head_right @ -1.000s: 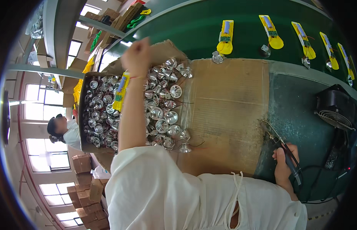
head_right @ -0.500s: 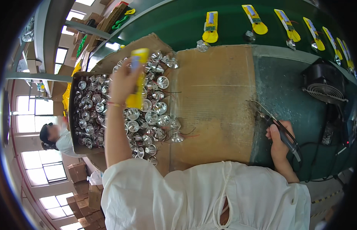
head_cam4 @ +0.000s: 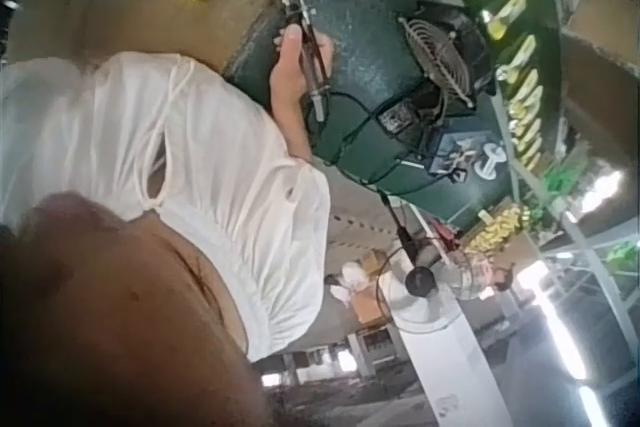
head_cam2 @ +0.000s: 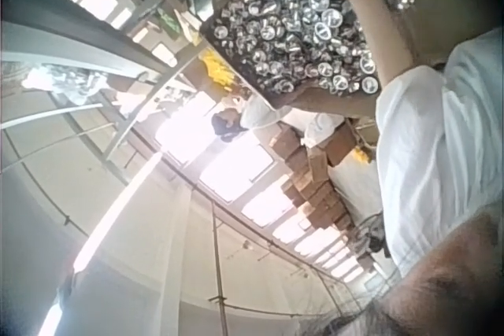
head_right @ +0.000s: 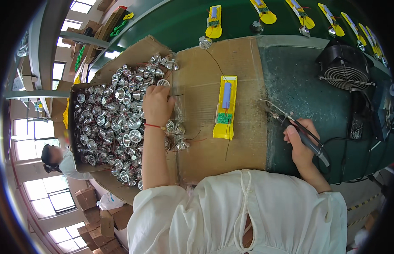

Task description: Soldering wires and electronic components onto a circuit board for flashlights at a workbench.

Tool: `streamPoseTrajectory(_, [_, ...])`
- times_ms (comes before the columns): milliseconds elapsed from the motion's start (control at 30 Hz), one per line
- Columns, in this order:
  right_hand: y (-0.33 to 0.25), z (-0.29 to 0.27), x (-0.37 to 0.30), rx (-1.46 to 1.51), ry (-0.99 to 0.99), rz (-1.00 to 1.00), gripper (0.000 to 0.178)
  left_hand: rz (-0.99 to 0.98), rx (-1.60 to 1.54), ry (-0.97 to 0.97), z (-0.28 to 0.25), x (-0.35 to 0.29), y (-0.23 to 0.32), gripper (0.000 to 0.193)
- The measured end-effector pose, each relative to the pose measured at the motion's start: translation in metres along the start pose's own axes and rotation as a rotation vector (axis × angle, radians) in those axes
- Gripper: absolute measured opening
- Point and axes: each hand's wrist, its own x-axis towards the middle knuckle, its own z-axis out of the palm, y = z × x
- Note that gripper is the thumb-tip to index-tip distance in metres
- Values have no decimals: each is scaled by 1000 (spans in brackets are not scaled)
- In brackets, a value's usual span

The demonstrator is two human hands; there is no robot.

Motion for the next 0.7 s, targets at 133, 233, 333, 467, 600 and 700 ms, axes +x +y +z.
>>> streamPoseTrajectory(133, [-6, 13, -6, -6, -64, -24, 11, 351, 449, -102, 14, -8, -17, 6])
streamPoseTrajectory(233, [-8, 17, -9, -13, -85, -51, 11, 328, 389, -130, 10, 0, -13, 6])
streamPoseTrajectory(333, [-10, 18, -11, -17, -72, -50, 12, -298, -400, -18, 0, 2, 16, 13])
streamPoseTrajectory(467, [-20, 21, -16, -34, -165, -17, 12, -459, -997, -147, -25, -43, 79, 11])
streamPoseTrajectory(600, [-14, 22, -13, -71, -265, -127, 11, -614, -1062, -402, -29, -78, 94, 17])
streamPoseTrajectory(700, [-18, 29, -15, -135, -335, -154, 12, -609, -1060, -371, -20, -87, 92, 18])
